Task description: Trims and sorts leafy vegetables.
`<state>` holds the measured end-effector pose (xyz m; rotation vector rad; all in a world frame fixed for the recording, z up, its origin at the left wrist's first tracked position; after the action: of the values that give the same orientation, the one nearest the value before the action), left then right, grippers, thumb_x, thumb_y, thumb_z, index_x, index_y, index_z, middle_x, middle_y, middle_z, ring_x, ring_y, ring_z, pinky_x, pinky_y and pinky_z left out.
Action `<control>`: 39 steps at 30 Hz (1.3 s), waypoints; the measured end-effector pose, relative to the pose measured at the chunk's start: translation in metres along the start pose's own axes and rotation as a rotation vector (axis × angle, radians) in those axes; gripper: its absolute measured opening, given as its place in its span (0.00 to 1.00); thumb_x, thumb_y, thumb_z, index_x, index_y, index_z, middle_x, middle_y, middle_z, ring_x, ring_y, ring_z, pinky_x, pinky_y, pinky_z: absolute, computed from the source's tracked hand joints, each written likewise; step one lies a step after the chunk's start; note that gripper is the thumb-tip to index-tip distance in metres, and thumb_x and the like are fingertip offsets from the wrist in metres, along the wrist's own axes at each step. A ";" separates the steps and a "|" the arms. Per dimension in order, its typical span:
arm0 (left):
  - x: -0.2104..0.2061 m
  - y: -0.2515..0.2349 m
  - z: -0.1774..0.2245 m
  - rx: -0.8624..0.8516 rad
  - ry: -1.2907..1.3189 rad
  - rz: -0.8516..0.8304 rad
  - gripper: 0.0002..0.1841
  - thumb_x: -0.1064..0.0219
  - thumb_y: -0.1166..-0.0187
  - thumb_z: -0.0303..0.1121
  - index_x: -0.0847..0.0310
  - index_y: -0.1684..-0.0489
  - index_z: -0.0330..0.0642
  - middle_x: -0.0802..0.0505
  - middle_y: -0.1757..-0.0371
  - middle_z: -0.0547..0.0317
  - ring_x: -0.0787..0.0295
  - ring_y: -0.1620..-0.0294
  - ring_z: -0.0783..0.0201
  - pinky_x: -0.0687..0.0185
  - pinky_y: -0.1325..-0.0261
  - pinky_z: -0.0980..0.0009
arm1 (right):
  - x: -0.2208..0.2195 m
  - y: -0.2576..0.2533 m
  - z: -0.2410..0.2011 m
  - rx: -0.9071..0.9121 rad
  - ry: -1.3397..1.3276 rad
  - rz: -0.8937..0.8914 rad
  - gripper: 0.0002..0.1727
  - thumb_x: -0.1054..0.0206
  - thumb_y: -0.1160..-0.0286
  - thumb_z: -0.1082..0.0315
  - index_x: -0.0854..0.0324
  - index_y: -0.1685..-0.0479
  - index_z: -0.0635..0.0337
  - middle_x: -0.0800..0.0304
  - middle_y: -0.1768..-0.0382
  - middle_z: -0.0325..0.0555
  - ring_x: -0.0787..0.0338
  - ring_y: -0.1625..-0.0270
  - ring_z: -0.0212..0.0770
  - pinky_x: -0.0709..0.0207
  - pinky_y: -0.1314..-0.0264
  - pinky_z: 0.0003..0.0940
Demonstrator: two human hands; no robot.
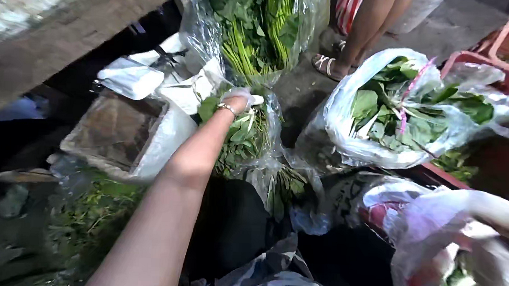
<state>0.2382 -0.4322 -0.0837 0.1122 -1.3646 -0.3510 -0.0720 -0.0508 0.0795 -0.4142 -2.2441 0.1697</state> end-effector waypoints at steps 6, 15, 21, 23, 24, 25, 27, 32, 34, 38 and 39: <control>-0.023 0.009 -0.001 -0.035 -0.078 0.044 0.28 0.44 0.11 0.42 0.33 0.15 0.40 0.24 0.21 0.27 0.33 0.18 0.26 0.40 0.23 0.26 | -0.204 -0.115 -0.003 -0.125 -0.173 -0.351 0.14 0.39 0.15 0.65 0.14 0.41 0.59 0.08 0.51 0.49 0.10 0.51 0.40 0.18 0.44 0.44; 0.016 0.025 0.001 -0.039 0.109 0.239 0.30 0.56 0.07 0.49 0.40 0.09 0.48 0.28 0.15 0.35 0.36 0.14 0.33 0.44 0.20 0.32 | -0.415 -0.002 0.192 -0.741 0.261 -0.694 0.27 0.38 0.16 0.65 0.27 0.16 0.44 0.27 0.18 0.60 0.19 0.25 0.67 0.25 0.28 0.69; 0.035 0.059 -0.011 -0.297 0.258 0.435 0.32 0.54 0.09 0.51 0.36 0.13 0.41 0.25 0.17 0.37 0.32 0.15 0.45 0.41 0.14 0.49 | -0.421 0.016 0.227 -0.960 0.307 -0.861 0.29 0.41 0.12 0.57 0.30 0.17 0.63 0.24 0.21 0.66 0.25 0.18 0.61 0.34 0.17 0.59; 0.042 0.076 -0.012 -0.491 0.373 0.608 0.27 0.52 0.08 0.43 0.31 0.20 0.29 0.19 0.25 0.33 0.23 0.22 0.51 0.31 0.18 0.60 | -0.419 0.012 0.222 -0.928 0.300 -0.869 0.27 0.42 0.12 0.54 0.25 0.20 0.58 0.20 0.24 0.61 0.24 0.19 0.59 0.33 0.17 0.59; 0.043 0.087 -0.009 -0.573 0.427 0.668 0.24 0.50 0.09 0.37 0.29 0.25 0.25 0.16 0.31 0.32 0.18 0.28 0.53 0.26 0.22 0.62 | -0.416 0.009 0.215 -0.910 0.301 -0.892 0.27 0.41 0.13 0.53 0.23 0.21 0.57 0.20 0.24 0.61 0.23 0.20 0.59 0.32 0.19 0.62; 0.040 0.097 -0.004 -0.619 0.461 0.663 0.21 0.48 0.09 0.34 0.27 0.29 0.23 0.14 0.35 0.33 0.15 0.33 0.56 0.22 0.26 0.63 | -0.412 0.005 0.207 -0.892 0.319 -0.938 0.26 0.40 0.13 0.53 0.23 0.22 0.57 0.20 0.25 0.61 0.22 0.20 0.60 0.31 0.21 0.65; 0.023 0.113 0.019 -0.546 0.489 0.439 0.18 0.46 0.09 0.34 0.24 0.30 0.32 0.11 0.36 0.46 0.13 0.38 0.65 0.17 0.31 0.67 | -0.396 -0.009 0.187 -0.826 0.369 -1.070 0.26 0.38 0.15 0.55 0.21 0.27 0.66 0.21 0.24 0.66 0.24 0.20 0.64 0.33 0.22 0.68; -0.033 0.133 0.053 -0.297 0.651 -0.089 0.26 0.40 0.11 0.39 0.36 0.15 0.49 0.19 0.22 0.50 0.13 0.32 0.57 0.17 0.32 0.55 | -0.269 -0.058 0.087 -0.608 0.370 -0.921 0.19 0.36 0.16 0.56 0.14 0.38 0.61 0.12 0.38 0.64 0.14 0.32 0.65 0.26 0.33 0.71; -0.038 0.150 0.067 -0.257 0.753 -0.222 0.31 0.37 0.13 0.42 0.43 0.12 0.49 0.21 0.20 0.47 0.15 0.31 0.51 0.17 0.36 0.50 | -0.199 -0.060 0.042 -0.534 0.156 -0.590 0.16 0.32 0.17 0.57 0.12 0.40 0.55 0.07 0.48 0.59 0.09 0.42 0.60 0.23 0.38 0.67; -0.014 0.197 0.154 -0.496 1.135 -0.278 0.16 0.38 0.14 0.35 0.22 0.34 0.41 0.09 0.50 0.57 0.10 0.58 0.68 0.10 0.54 0.67 | -0.099 -0.018 -0.021 -0.299 -0.166 -0.080 0.12 0.29 0.27 0.64 0.09 0.50 0.60 0.06 0.62 0.46 0.09 0.57 0.37 0.16 0.49 0.43; -0.003 0.211 0.176 -0.561 1.184 -0.278 0.13 0.37 0.15 0.35 0.20 0.38 0.41 0.09 0.55 0.60 0.12 0.62 0.71 0.12 0.58 0.71 | -0.078 -0.006 -0.024 -0.246 -0.229 0.005 0.12 0.29 0.28 0.63 0.09 0.54 0.59 0.07 0.65 0.38 0.10 0.61 0.27 0.15 0.54 0.32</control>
<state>0.1047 -0.2106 0.0094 0.0246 -0.0528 -0.7343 -0.0083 -0.0843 0.0406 -0.5551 -2.5000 -0.0616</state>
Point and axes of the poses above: each hand's wrist, its own y-axis away from the middle knuckle, its own x-axis out of the back of the hand, z = x × y, the point moved 10 cm from there along -y, towards the middle knuckle
